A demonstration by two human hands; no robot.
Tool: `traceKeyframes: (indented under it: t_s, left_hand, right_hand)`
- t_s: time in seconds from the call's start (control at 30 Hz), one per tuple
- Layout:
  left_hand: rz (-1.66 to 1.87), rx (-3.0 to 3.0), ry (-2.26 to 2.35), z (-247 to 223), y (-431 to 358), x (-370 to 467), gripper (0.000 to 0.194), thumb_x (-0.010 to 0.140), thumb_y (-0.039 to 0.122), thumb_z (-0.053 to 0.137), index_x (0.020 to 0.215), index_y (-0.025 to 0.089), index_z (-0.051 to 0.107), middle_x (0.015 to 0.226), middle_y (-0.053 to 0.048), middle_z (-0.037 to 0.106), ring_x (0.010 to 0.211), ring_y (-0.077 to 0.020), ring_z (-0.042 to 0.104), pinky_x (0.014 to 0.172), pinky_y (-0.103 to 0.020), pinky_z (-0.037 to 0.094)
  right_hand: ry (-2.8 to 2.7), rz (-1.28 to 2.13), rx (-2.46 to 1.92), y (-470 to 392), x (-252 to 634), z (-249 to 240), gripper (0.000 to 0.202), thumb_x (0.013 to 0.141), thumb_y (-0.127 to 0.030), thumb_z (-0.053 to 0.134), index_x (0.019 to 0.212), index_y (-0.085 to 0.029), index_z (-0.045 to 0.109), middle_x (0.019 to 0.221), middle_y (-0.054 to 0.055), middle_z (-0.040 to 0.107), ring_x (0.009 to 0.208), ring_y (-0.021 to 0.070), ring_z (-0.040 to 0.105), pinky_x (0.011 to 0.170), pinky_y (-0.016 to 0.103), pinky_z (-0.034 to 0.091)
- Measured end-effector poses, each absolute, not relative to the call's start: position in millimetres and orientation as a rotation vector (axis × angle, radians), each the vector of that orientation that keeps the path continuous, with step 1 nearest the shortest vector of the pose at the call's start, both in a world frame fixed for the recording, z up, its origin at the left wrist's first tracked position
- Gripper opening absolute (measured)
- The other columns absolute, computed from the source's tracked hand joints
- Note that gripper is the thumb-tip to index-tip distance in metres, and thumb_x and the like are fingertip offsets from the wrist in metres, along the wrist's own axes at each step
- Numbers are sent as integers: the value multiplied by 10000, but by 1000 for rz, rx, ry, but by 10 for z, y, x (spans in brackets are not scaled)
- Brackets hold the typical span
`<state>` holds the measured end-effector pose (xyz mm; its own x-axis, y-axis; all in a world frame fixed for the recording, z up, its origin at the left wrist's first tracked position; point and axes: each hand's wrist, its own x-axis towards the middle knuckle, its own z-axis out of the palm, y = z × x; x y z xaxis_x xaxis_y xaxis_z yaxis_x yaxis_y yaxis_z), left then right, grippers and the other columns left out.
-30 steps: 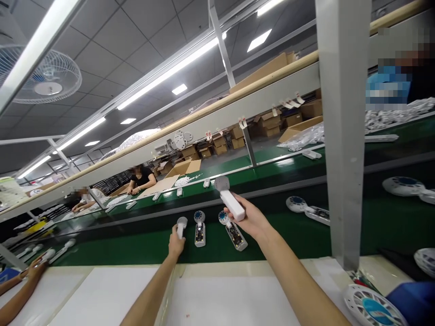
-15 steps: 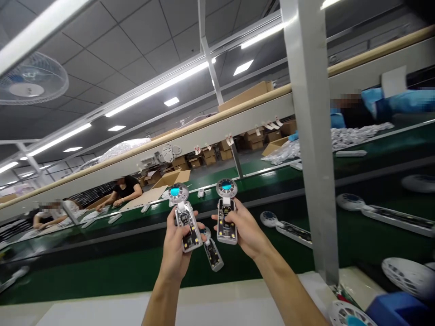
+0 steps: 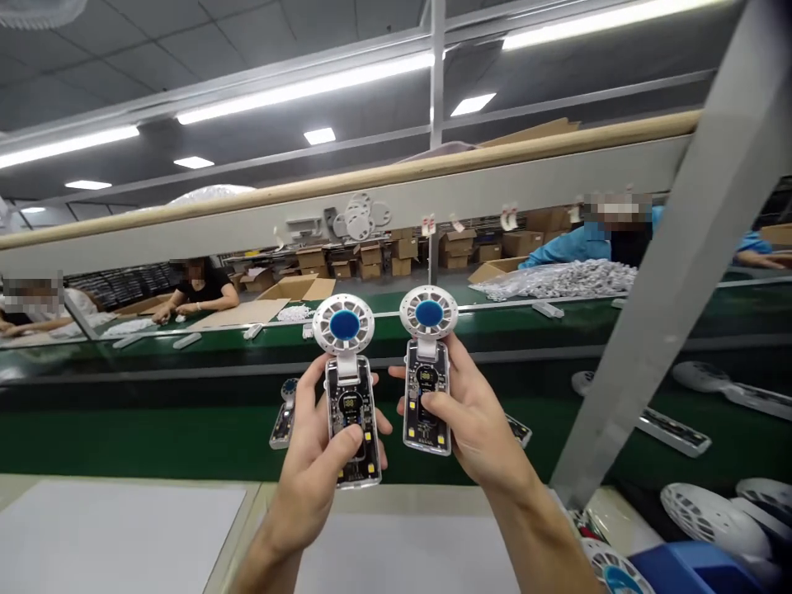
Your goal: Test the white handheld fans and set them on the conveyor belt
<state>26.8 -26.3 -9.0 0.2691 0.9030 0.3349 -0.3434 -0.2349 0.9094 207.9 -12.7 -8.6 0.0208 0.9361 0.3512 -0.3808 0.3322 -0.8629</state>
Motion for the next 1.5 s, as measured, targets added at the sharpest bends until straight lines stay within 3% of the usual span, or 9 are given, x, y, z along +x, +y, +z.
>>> traceKeyframes:
  t_s: [0.13, 0.23, 0.43, 0.57, 0.73, 0.93, 1.1, 1.5]
  left_hand:
    - [1299, 1287, 547, -49, -272, 216, 746, 911, 276, 622, 1521, 298, 192, 1048, -99, 664, 708, -193, 663, 665, -358, 564]
    - [1307, 1290, 515, -49, -260, 191, 714, 924, 256, 601, 1514, 301, 201, 1215, -132, 623, 761, -184, 669, 656, -320, 562]
    - [1298, 1258, 470, -70, -236, 170, 663, 927, 213, 576, 1483, 314, 231, 1259, -115, 592, 758, -159, 664, 628, -287, 563]
    - [1330, 1198, 468, -58, -252, 193, 626, 904, 192, 583, 1446, 321, 297, 1325, -116, 543, 825, -188, 674, 623, -306, 575]
    - [1312, 1148, 515, -31, -299, 209, 644, 893, 226, 603, 1447, 315, 286, 1191, -107, 602, 678, -162, 666, 604, -313, 559]
    - [1318, 1144, 517, -35, -305, 192, 799, 841, 195, 648, 1478, 341, 189, 1150, -82, 614, 735, -170, 671, 671, -332, 573]
    - [1315, 1187, 541, -13, -321, 188, 789, 837, 171, 619, 1480, 306, 182, 1077, -88, 649, 697, -178, 666, 645, -333, 553]
    - [1299, 1149, 466, -32, -303, 218, 656, 908, 177, 563, 1452, 313, 223, 1145, -110, 636, 703, -183, 675, 627, -313, 525]
  right_hand:
    - [-1103, 1218, -682, -168, 2036, -75, 808, 797, -231, 684, 1504, -289, 296, 1164, 86, 679, 746, 185, 700, 675, 345, 586]
    - [-1117, 1288, -650, -187, 2006, -65, 762, 775, -248, 709, 1455, -277, 366, 1129, 93, 695, 703, 192, 698, 633, 338, 588]
    - [-1175, 1311, -609, -179, 1961, -108, 670, 814, -240, 683, 1422, -284, 405, 1092, 87, 696, 890, 265, 714, 704, 385, 607]
    - [-1164, 1303, -643, -176, 1973, -118, 743, 810, -237, 687, 1464, -297, 339, 1076, 82, 692, 834, 259, 718, 681, 388, 606]
    - [-1174, 1296, -671, -234, 1988, -71, 814, 805, -220, 685, 1507, -323, 286, 1014, 62, 696, 715, 200, 687, 627, 345, 596]
    - [-1116, 1330, -638, -311, 2022, -22, 846, 745, -206, 693, 1495, -320, 319, 1096, 89, 692, 728, 205, 694, 619, 328, 595]
    - [-1132, 1279, -737, -395, 2023, 64, 909, 685, -168, 677, 1498, -316, 296, 1082, 68, 692, 744, 184, 666, 595, 281, 558]
    - [-1078, 1246, -774, -390, 1983, 92, 712, 735, -186, 659, 1398, -280, 417, 1063, 61, 695, 723, 180, 678, 664, 313, 572]
